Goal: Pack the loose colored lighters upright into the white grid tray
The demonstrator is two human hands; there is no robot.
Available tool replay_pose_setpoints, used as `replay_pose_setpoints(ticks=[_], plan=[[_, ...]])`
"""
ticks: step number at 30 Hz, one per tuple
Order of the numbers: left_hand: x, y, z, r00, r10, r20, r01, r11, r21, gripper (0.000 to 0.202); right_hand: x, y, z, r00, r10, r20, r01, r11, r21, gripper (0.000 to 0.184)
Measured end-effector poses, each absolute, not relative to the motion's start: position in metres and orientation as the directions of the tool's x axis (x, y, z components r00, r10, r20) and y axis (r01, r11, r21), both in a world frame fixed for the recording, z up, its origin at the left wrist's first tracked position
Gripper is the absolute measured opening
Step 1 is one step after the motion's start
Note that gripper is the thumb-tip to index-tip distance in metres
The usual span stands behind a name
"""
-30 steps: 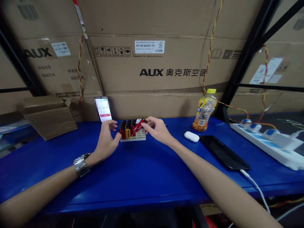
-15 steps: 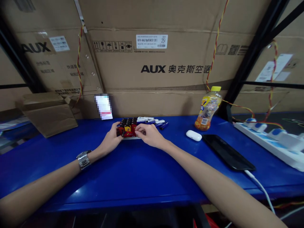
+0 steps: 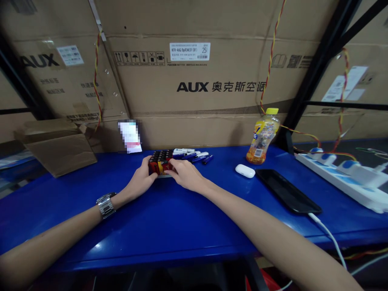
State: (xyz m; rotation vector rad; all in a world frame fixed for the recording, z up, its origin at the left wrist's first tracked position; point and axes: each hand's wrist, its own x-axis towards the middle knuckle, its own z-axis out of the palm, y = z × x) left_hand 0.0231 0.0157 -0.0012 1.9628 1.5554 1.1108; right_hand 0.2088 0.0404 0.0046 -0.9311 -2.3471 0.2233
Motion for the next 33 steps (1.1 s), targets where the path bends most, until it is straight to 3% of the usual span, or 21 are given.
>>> replay_pose_setpoints(ticks=[2, 4, 11, 16, 19, 22, 27, 33], plan=[[0.023, 0.016, -0.001, 0.066, 0.942, 0.330, 0.629, -0.296, 0.719, 0.064, 0.210, 0.043, 0.004, -0.516, 0.727, 0.452, 0.593, 0.684, -0.424, 0.018], [0.023, 0.015, -0.001, 0.066, 0.941, 0.333, 0.621, -0.300, 0.724, 0.065, 0.211, 0.046, 0.004, -0.496, 0.743, 0.449, 0.623, 0.665, -0.412, 0.022], [0.023, 0.017, -0.004, 0.061, 0.937, 0.343, 0.576, -0.313, 0.755, 0.068, 0.217, 0.051, 0.005, -0.535, 0.730, 0.426, 0.723, 0.656, -0.217, 0.030], [0.022, 0.017, -0.005, 0.062, 0.935, 0.348, 0.583, -0.317, 0.748, 0.068, 0.233, 0.060, 0.013, -0.651, 0.630, 0.424, 0.658, 0.747, -0.099, 0.037], [0.021, 0.017, -0.004, 0.059, 0.943, 0.327, 0.570, -0.301, 0.765, 0.068, 0.256, 0.074, 0.013, -0.569, 0.658, 0.493, 0.728, 0.682, -0.071, 0.043], [0.021, 0.015, -0.003, 0.070, 0.949, 0.306, 0.571, -0.290, 0.768, 0.068, 0.279, 0.088, 0.005, -0.481, 0.706, 0.520, 0.821, 0.570, -0.015, 0.032], [0.021, 0.014, -0.001, 0.083, 0.944, 0.318, 0.570, -0.307, 0.762, 0.067, 0.292, 0.096, -0.009, -0.528, 0.756, 0.387, 0.836, 0.544, 0.077, 0.043], [0.022, 0.013, 0.002, 0.103, 0.954, 0.280, 0.591, -0.286, 0.754, 0.069, 0.286, 0.091, -0.002, -0.573, 0.718, 0.396, 0.812, 0.563, 0.153, 0.037]])
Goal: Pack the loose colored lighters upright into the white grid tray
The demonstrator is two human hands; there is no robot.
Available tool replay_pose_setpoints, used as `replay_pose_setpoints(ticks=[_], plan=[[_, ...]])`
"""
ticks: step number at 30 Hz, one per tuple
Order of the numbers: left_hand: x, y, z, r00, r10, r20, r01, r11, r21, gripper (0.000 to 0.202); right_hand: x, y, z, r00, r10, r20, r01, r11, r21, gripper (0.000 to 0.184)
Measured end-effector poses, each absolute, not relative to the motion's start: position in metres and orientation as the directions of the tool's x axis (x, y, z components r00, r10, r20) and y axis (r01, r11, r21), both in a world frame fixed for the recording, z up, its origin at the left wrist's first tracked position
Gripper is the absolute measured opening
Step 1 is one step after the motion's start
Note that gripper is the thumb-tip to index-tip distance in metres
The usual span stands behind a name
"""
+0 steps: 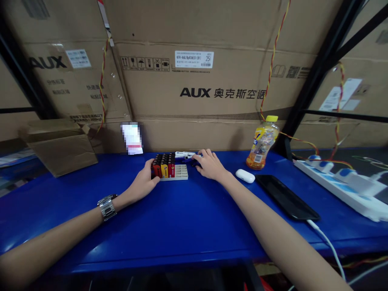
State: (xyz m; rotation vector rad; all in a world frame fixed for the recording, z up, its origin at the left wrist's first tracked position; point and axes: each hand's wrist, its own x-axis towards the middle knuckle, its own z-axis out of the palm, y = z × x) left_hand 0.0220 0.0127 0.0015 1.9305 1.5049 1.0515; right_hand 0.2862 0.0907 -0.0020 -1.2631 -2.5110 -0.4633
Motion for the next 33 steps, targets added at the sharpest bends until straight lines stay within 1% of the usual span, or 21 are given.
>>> replay_pose_setpoints(ticks=[4, 8, 10, 12, 13, 15, 16, 18, 20, 22, 24, 27, 31, 33], plan=[[0.023, 0.011, 0.003, 0.095, 0.959, 0.268, 0.597, -0.271, 0.755, 0.070, 0.289, 0.090, -0.002, -0.559, 0.754, 0.344, 0.826, 0.540, 0.159, 0.030], [0.022, 0.012, 0.002, 0.091, 0.956, 0.279, 0.572, -0.279, 0.772, 0.070, 0.287, 0.089, -0.005, -0.617, 0.695, 0.369, 0.777, 0.613, 0.145, 0.024], [0.022, 0.012, 0.001, 0.095, 0.954, 0.285, 0.568, -0.287, 0.771, 0.069, 0.285, 0.090, -0.006, -0.633, 0.677, 0.375, 0.756, 0.645, 0.110, 0.024], [0.022, 0.013, 0.000, 0.104, 0.950, 0.295, 0.578, -0.299, 0.759, 0.068, 0.283, 0.092, -0.008, -0.615, 0.682, 0.395, 0.753, 0.657, 0.037, 0.025], [0.022, 0.013, 0.000, 0.107, 0.949, 0.298, 0.583, -0.302, 0.754, 0.067, 0.282, 0.092, -0.008, -0.592, 0.690, 0.416, 0.750, 0.661, -0.029, 0.024], [0.022, 0.012, 0.000, 0.105, 0.947, 0.302, 0.583, -0.305, 0.753, 0.067, 0.280, 0.093, -0.008, -0.508, 0.719, 0.474, 0.710, 0.661, -0.243, 0.021], [0.023, 0.012, 0.000, 0.102, 0.947, 0.304, 0.578, -0.305, 0.757, 0.068, 0.278, 0.093, -0.007, -0.446, 0.740, 0.503, 0.661, 0.652, -0.373, 0.021], [0.023, 0.013, -0.001, 0.101, 0.945, 0.310, 0.565, -0.312, 0.764, 0.069, 0.274, 0.090, -0.004, -0.311, 0.792, 0.525, 0.507, 0.605, -0.614, 0.021], [0.022, 0.013, -0.001, 0.104, 0.942, 0.320, 0.567, -0.320, 0.759, 0.069, 0.269, 0.083, 0.000, -0.199, 0.854, 0.481, 0.351, 0.520, -0.779, 0.025], [0.022, 0.013, -0.002, 0.110, 0.941, 0.321, 0.578, -0.323, 0.749, 0.069, 0.263, 0.075, 0.004, -0.149, 0.909, 0.389, 0.252, 0.415, -0.874, 0.035], [0.022, 0.013, -0.002, 0.121, 0.941, 0.316, 0.592, -0.324, 0.738, 0.069, 0.259, 0.068, 0.007, -0.128, 0.941, 0.312, 0.220, 0.334, -0.917, 0.045], [0.022, 0.013, -0.002, 0.135, 0.936, 0.325, 0.603, -0.338, 0.723, 0.069, 0.254, 0.064, 0.008, -0.071, 0.950, 0.305, 0.252, 0.314, -0.915, 0.051], [0.023, 0.013, -0.002, 0.134, 0.928, 0.348, 0.622, -0.352, 0.700, 0.067, 0.253, 0.069, 0.003, 0.023, 0.923, 0.384, 0.335, 0.355, -0.873, 0.040], [0.023, 0.013, -0.002, 0.135, 0.928, 0.348, 0.626, -0.352, 0.696, 0.068, 0.253, 0.071, 0.001, 0.033, 0.905, 0.424, 0.357, 0.386, -0.851, 0.033]])
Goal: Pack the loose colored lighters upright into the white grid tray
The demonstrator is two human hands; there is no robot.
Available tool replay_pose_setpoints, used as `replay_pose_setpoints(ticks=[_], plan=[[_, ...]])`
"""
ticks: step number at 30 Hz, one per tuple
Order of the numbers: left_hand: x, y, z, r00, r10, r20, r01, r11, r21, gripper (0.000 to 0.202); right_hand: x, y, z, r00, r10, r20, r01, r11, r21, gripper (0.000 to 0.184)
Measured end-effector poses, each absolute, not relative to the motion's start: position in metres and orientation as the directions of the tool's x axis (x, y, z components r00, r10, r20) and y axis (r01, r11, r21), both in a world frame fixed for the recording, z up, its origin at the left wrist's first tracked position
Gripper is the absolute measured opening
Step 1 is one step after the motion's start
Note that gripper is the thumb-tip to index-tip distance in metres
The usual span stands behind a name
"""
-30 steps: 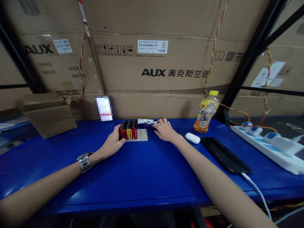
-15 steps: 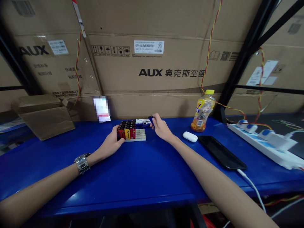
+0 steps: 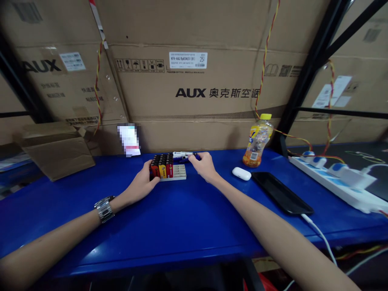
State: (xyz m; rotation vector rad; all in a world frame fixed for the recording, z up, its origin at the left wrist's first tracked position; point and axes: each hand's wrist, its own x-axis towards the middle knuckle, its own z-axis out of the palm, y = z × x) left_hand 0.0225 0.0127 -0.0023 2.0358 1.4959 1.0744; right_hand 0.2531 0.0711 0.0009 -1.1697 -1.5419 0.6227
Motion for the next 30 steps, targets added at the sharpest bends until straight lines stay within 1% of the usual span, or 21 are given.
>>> replay_pose_setpoints(ticks=[2, 6, 11, 14, 17, 20, 22, 23, 25, 28, 30], plan=[[0.023, 0.013, -0.002, 0.136, 0.929, 0.343, 0.628, -0.349, 0.696, 0.068, 0.254, 0.072, 0.000, 0.023, 0.890, 0.455, 0.382, 0.412, -0.827, 0.028], [0.023, 0.012, -0.002, 0.133, 0.930, 0.343, 0.636, -0.346, 0.689, 0.068, 0.254, 0.069, 0.002, 0.010, 0.879, 0.477, 0.430, 0.427, -0.795, 0.029], [0.024, 0.011, 0.001, 0.144, 0.932, 0.332, 0.640, -0.343, 0.688, 0.069, 0.254, 0.066, 0.004, -0.001, 0.884, 0.467, 0.464, 0.414, -0.783, 0.032], [0.024, 0.011, 0.001, 0.144, 0.933, 0.330, 0.625, -0.344, 0.701, 0.070, 0.256, 0.064, 0.005, -0.037, 0.896, 0.442, 0.450, 0.410, -0.793, 0.034], [0.024, 0.011, 0.000, 0.143, 0.930, 0.339, 0.615, -0.352, 0.706, 0.070, 0.257, 0.065, 0.006, -0.131, 0.914, 0.385, 0.364, 0.405, -0.839, 0.038], [0.023, 0.013, -0.002, 0.131, 0.927, 0.352, 0.612, -0.355, 0.707, 0.069, 0.255, 0.069, 0.006, -0.220, 0.934, 0.281, 0.203, 0.326, -0.923, 0.052], [0.022, 0.017, -0.004, 0.121, 0.926, 0.358, 0.608, -0.354, 0.711, 0.068, 0.254, 0.072, 0.004, -0.256, 0.928, 0.270, 0.125, 0.308, -0.943, 0.057], [0.021, 0.018, -0.005, 0.116, 0.926, 0.359, 0.605, -0.352, 0.714, 0.067, 0.253, 0.073, 0.003, -0.267, 0.921, 0.285, 0.114, 0.324, -0.939, 0.055], [0.019, 0.022, -0.007, 0.095, 0.929, 0.356, 0.603, -0.339, 0.722, 0.068, 0.253, 0.075, 0.002, -0.282, 0.898, 0.338, 0.143, 0.387, -0.911, 0.046], [0.016, 0.028, -0.009, 0.102, 0.930, 0.352, 0.616, -0.337, 0.712, 0.069, 0.255, 0.075, 0.001, -0.267, 0.853, 0.449, 0.248, 0.511, -0.823, 0.034], [0.014, 0.030, -0.009, 0.137, 0.929, 0.344, 0.628, -0.350, 0.695, 0.068, 0.257, 0.075, 0.003, -0.244, 0.822, 0.514, 0.303, 0.568, -0.765, 0.031]])
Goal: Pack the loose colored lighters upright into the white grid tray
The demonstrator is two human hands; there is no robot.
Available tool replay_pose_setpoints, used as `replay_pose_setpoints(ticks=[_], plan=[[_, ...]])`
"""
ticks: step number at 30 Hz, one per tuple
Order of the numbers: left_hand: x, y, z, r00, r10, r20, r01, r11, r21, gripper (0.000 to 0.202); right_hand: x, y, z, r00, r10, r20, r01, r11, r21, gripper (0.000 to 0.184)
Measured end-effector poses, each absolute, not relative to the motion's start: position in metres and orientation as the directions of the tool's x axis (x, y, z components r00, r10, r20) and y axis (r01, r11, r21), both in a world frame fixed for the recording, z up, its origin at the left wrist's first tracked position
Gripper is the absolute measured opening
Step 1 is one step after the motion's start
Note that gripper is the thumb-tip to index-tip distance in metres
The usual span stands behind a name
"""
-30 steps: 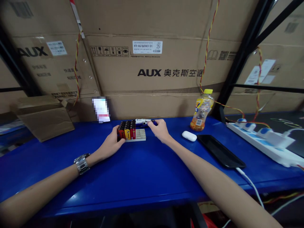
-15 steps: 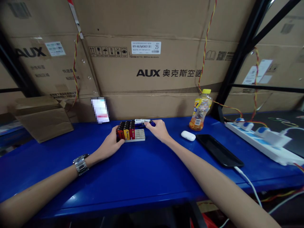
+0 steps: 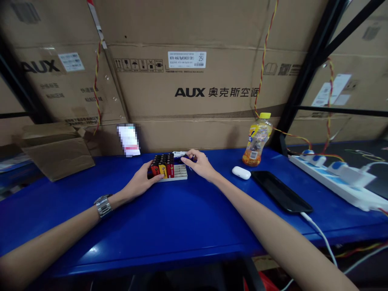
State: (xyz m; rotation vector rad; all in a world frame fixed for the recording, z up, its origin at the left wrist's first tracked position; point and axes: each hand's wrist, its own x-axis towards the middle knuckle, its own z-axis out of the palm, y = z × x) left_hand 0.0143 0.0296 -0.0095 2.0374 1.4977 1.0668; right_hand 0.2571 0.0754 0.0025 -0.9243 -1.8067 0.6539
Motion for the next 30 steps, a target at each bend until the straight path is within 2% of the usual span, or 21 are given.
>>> replay_pose_setpoints(ticks=[4, 7, 12, 21, 26, 30], plan=[[0.014, 0.030, -0.009, 0.191, 0.926, 0.324, 0.623, -0.370, 0.690, 0.069, 0.258, 0.076, 0.004, -0.219, 0.820, 0.529, 0.259, 0.571, -0.779, 0.030], [0.015, 0.028, -0.009, 0.240, 0.916, 0.321, 0.600, -0.400, 0.693, 0.063, 0.256, 0.077, 0.002, -0.220, 0.829, 0.514, 0.205, 0.554, -0.807, 0.031], [0.017, 0.024, -0.007, 0.245, 0.917, 0.315, 0.612, -0.398, 0.683, 0.054, 0.256, 0.080, -0.002, -0.280, 0.832, 0.479, 0.278, 0.548, -0.789, 0.031], [0.020, 0.019, -0.002, 0.247, 0.922, 0.298, 0.640, -0.386, 0.664, 0.053, 0.262, 0.088, -0.006, -0.291, 0.792, 0.537, 0.451, 0.609, -0.652, 0.028], [0.020, 0.018, -0.001, 0.236, 0.928, 0.287, 0.660, -0.370, 0.653, 0.057, 0.261, 0.079, 0.004, -0.440, 0.767, 0.467, 0.587, 0.639, -0.497, 0.029], [0.020, 0.018, -0.001, 0.249, 0.924, 0.290, 0.656, -0.381, 0.651, 0.056, 0.276, 0.084, 0.014, -0.358, 0.777, 0.518, 0.669, 0.600, -0.438, 0.034]])
